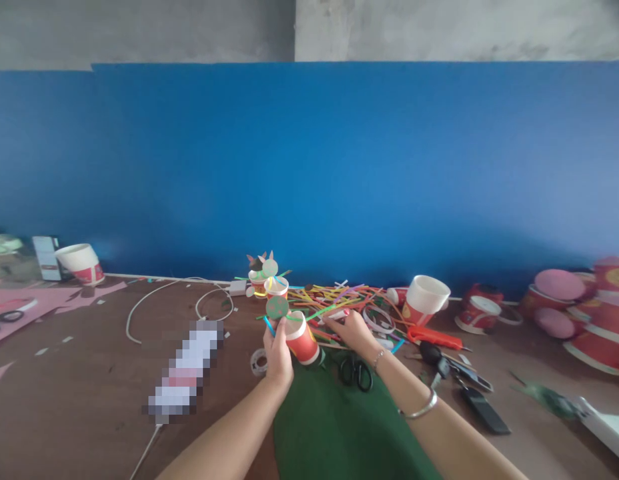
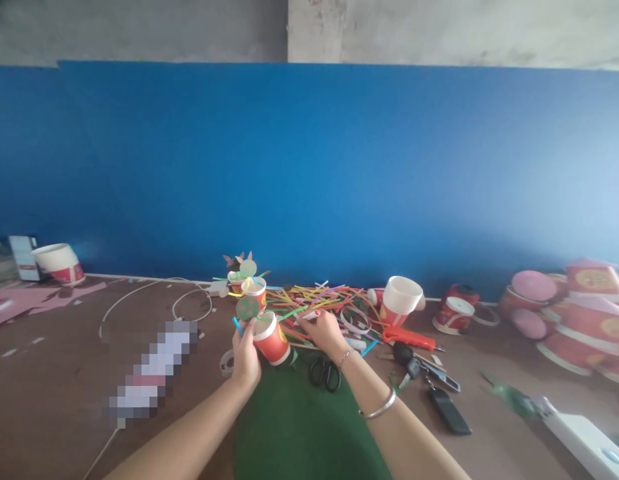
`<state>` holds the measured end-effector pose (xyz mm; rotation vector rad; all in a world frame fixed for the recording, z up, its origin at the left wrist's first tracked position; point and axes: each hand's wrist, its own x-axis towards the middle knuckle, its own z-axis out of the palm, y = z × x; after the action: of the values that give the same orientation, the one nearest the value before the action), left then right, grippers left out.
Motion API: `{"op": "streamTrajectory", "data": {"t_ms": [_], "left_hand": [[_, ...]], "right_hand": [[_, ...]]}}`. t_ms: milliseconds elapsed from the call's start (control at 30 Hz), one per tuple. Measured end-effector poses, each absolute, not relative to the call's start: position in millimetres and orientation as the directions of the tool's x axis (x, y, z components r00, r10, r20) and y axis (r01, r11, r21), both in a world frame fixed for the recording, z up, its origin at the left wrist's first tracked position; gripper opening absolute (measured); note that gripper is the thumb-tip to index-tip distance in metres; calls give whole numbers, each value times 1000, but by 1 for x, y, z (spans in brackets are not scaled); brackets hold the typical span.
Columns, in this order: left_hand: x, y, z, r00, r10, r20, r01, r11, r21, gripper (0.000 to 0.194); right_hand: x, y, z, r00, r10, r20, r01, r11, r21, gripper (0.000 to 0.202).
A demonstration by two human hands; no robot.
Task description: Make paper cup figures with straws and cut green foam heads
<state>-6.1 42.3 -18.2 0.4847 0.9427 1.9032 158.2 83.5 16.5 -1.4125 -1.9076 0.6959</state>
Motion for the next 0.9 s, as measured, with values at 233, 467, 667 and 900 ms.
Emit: {"op": "streamTrajectory", "data": {"t_ms": [233,467,667,900], "left_hand": [[-6,46,-21,-516,856,-39,-604,-331,725,42],[-8,46,-25,-537,842,-53,-562,-310,767,41],[-7,31,-16,-566,822,71,-322,-299,898,37],[-5,27,-11,-551,822,142,-289,-348,892,37]], "right_hand": [[139,107,24,-180,968,175,668,251,-701,30],[126,110,14,-163,973,164,589,229,-775,26],[113,113,15,-220,955,198,507,285,-813,29],[102,125,21,-238,952,191,542,293,-788,26]]}}
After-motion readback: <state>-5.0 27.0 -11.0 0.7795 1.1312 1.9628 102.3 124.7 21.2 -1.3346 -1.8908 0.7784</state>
